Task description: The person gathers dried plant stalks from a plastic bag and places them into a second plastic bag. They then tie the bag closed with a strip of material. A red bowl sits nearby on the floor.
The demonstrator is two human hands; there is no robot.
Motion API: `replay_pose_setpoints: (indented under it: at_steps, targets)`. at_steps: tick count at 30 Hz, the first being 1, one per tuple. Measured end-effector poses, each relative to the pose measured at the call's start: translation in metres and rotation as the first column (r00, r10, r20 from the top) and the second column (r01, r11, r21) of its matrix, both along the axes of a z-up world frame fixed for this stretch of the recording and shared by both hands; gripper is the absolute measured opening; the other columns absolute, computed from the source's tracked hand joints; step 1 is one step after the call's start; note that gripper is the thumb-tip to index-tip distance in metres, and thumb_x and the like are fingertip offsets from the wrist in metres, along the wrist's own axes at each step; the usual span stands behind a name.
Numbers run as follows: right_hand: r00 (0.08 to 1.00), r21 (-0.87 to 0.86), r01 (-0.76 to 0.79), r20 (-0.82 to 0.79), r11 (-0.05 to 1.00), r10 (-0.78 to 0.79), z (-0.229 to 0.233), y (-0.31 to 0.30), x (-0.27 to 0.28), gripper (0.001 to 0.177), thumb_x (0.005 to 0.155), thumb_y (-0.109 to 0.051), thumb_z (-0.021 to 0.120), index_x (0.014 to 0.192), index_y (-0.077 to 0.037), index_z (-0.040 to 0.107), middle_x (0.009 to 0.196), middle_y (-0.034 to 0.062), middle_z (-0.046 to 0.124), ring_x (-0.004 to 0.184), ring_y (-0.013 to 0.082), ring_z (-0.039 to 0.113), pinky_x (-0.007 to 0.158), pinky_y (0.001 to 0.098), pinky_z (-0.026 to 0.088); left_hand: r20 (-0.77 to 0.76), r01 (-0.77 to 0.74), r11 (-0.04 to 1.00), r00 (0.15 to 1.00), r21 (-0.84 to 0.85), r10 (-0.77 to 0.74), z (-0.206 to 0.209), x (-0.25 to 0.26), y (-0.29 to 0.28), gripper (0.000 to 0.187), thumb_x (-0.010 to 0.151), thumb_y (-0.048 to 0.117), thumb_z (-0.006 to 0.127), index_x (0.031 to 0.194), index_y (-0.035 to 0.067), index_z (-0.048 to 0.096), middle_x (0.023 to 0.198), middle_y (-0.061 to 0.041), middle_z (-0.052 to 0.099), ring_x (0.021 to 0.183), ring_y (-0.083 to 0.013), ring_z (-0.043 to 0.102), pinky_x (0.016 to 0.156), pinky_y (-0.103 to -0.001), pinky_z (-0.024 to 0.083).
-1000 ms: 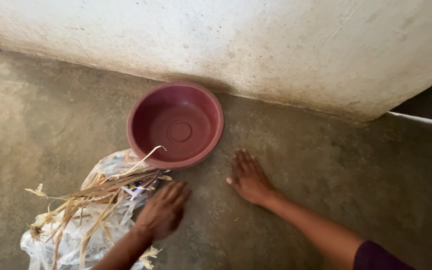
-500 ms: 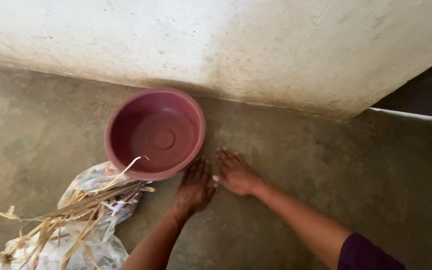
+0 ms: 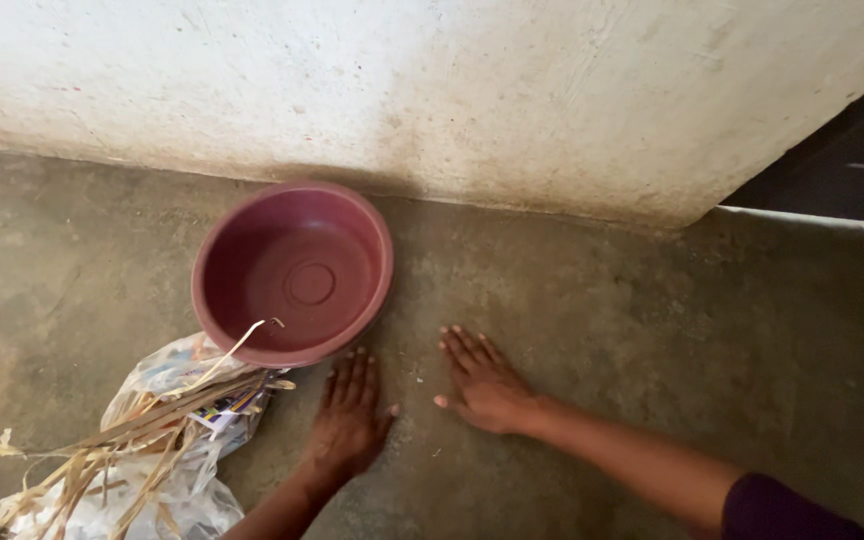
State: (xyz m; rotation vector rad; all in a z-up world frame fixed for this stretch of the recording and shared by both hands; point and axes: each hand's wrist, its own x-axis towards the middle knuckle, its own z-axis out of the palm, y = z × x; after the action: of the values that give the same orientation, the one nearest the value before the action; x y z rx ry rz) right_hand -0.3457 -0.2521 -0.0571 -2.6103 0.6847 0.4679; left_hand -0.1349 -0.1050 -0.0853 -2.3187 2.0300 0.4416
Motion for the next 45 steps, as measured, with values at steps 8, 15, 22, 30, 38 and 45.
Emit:
replay_pose_setpoints:
  at_steps: [8,15,22,30,38,45]
  targets:
    - [0.998,0.041,0.056,0.023,0.998,-0.057,-0.004,-0.011,0.020,0.085,0.104,-0.057,0.030,0.159,0.004,0.009,0.170,0.0194,-0.005,0.157,0.0340,-0.008,0.124,0.0507,-0.003,-0.101,0.099,0.994,0.990,0.041,-0.094,0.007,-0.028,-0.056,0.078,0.103,0.046,0.042,0.160,0.003,0.010,0.169,-0.017,0.006,0.156,-0.0326,0.003,0.125,-0.046,0.003]
    - [0.991,-0.025,0.103,0.091,0.994,-0.100,-0.020,-0.030,0.001,0.081,0.106,-0.048,0.040,0.157,0.009,0.013,0.169,0.0235,-0.002,0.157,0.0370,-0.004,0.125,0.0479,0.002,-0.025,0.324,0.918,0.941,-0.230,-0.338,0.001,-0.031,-0.055,0.070,0.085,0.004,0.056,0.153,0.004,0.038,0.164,-0.013,0.031,0.151,-0.0301,0.027,0.119,-0.039,0.026]
    - [0.990,-0.029,0.102,0.103,0.994,-0.098,-0.011,-0.027,0.004,0.081,0.099,-0.038,0.058,0.155,0.008,0.020,0.169,0.0244,0.003,0.157,0.0383,0.001,0.125,0.0489,0.007,-0.025,0.291,0.954,0.957,0.070,-0.290,0.014,-0.030,-0.050,0.026,0.093,0.006,0.055,0.115,0.001,0.068,0.137,-0.012,0.056,0.133,-0.0295,0.051,0.102,-0.037,0.052]
    - [0.984,0.066,0.010,0.179,0.998,-0.021,-0.021,-0.007,0.021,0.078,0.098,-0.035,0.059,0.155,0.004,0.023,0.168,0.0239,0.008,0.157,0.0381,0.005,0.125,0.0496,0.011,-0.186,-0.003,0.986,0.982,-0.164,-0.028,-0.012,-0.032,-0.066,0.028,0.086,-0.001,0.059,0.110,0.004,0.072,0.111,-0.018,0.070,0.104,-0.0381,0.067,0.083,-0.047,0.056]
    - [0.969,0.043,0.052,0.240,0.998,-0.061,-0.056,0.010,0.047,0.073,0.101,-0.022,0.053,0.158,0.006,0.016,0.168,0.0253,0.007,0.156,0.0417,0.003,0.125,0.0510,0.008,-0.698,-0.592,0.806,0.570,0.016,0.433,-0.033,0.034,-0.041,0.013,0.077,0.008,0.076,0.082,-0.003,0.078,0.072,-0.018,0.073,0.065,-0.0241,0.073,0.062,-0.036,0.059]
    - [0.908,-0.167,-0.264,0.289,0.950,0.303,-0.070,0.026,0.059,0.081,0.082,0.010,0.046,0.159,-0.008,0.034,0.170,0.0151,0.020,0.155,0.0337,0.017,0.122,0.0474,0.018,-0.770,-0.676,0.710,0.340,0.199,0.539,0.004,0.083,0.014,0.014,0.073,0.006,0.079,0.086,0.000,0.081,0.074,-0.010,0.078,0.064,-0.0137,0.075,0.061,-0.029,0.059]
